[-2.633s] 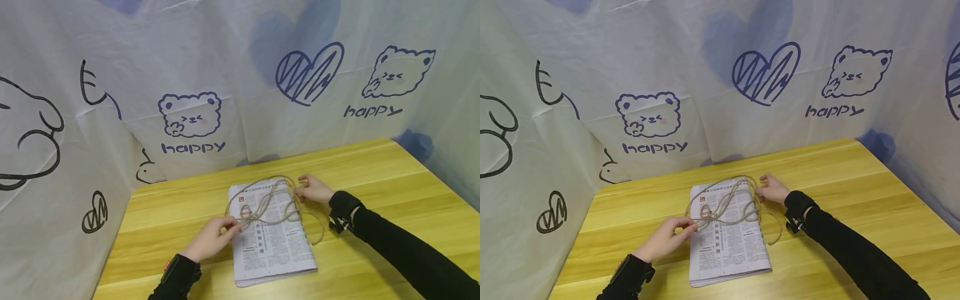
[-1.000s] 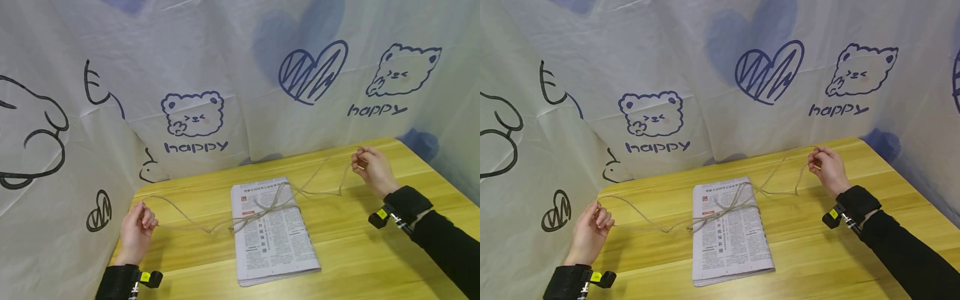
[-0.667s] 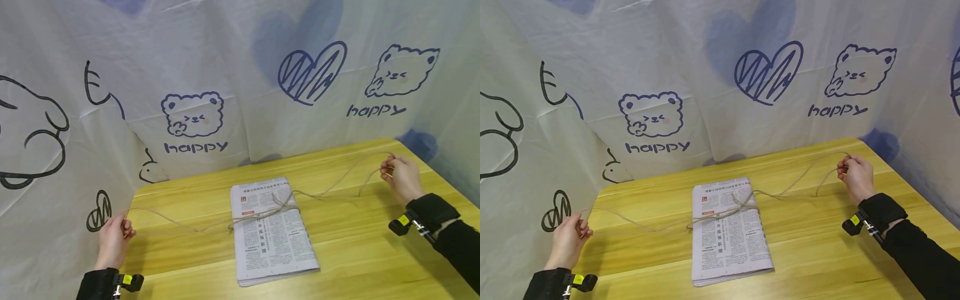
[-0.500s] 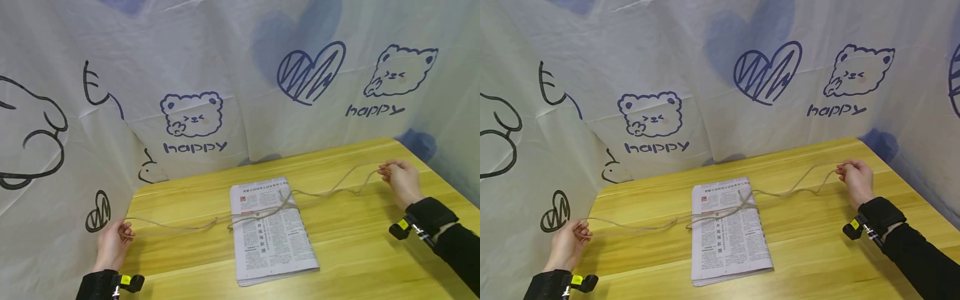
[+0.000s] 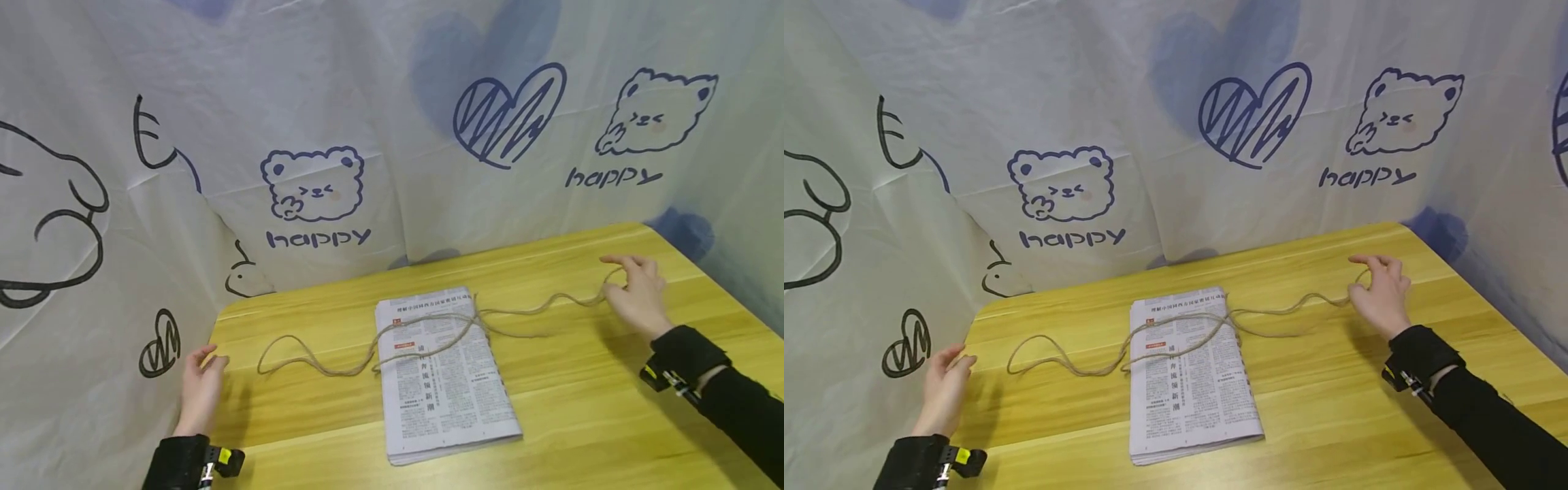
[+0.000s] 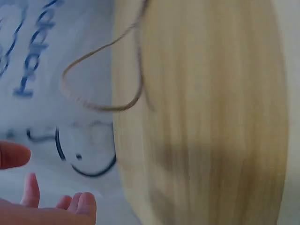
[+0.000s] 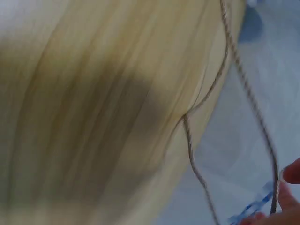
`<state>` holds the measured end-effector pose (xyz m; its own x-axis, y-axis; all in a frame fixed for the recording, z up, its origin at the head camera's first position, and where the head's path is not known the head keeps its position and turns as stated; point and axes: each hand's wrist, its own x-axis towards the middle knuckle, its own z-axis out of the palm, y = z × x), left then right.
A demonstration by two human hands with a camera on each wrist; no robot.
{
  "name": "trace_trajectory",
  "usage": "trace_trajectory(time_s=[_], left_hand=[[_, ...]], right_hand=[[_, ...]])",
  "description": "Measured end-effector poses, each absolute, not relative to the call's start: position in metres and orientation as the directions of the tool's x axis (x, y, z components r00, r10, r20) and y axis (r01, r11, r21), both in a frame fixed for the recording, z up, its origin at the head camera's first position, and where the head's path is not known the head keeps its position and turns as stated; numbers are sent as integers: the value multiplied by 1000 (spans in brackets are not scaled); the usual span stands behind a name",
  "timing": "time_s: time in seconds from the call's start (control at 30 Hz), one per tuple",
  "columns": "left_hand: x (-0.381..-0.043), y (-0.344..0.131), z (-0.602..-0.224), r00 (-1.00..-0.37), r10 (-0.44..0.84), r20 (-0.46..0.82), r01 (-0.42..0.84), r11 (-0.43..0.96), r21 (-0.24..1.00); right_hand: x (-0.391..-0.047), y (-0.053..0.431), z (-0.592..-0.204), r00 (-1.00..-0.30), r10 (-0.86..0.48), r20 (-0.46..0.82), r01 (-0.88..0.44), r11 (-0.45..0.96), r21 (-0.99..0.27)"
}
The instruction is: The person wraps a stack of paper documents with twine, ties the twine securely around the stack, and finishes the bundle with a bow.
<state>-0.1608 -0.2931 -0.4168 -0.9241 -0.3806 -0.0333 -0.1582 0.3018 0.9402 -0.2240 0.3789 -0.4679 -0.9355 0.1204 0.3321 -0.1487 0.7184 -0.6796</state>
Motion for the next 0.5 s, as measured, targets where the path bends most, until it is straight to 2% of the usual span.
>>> trace_trajectory(time_s=[0.1,0.2,0.33,0.43,0.5], left_hand=[[-164,-265,-421,-975,-189,114,-14,566,824],[-173,-232,-428,-975,38,221,181,716,674],[-184,-186,-435,-927,250,280,359,812,460],[-190,-155,-440,-893,324,314,414,864,287],[-194,-137,-442,-886,350,304,427,872,241]], right_hand=[[-212,341,-447,-903,70,424,-216,780,-588],[-204,303,-426,-901,3,435,-228,848,-478],[-205,270,-422,-923,-84,376,-233,899,-371],[-205,253,-430,-922,-165,351,-287,900,-328],[-205,244,-436,-911,-231,343,-342,887,-311]])
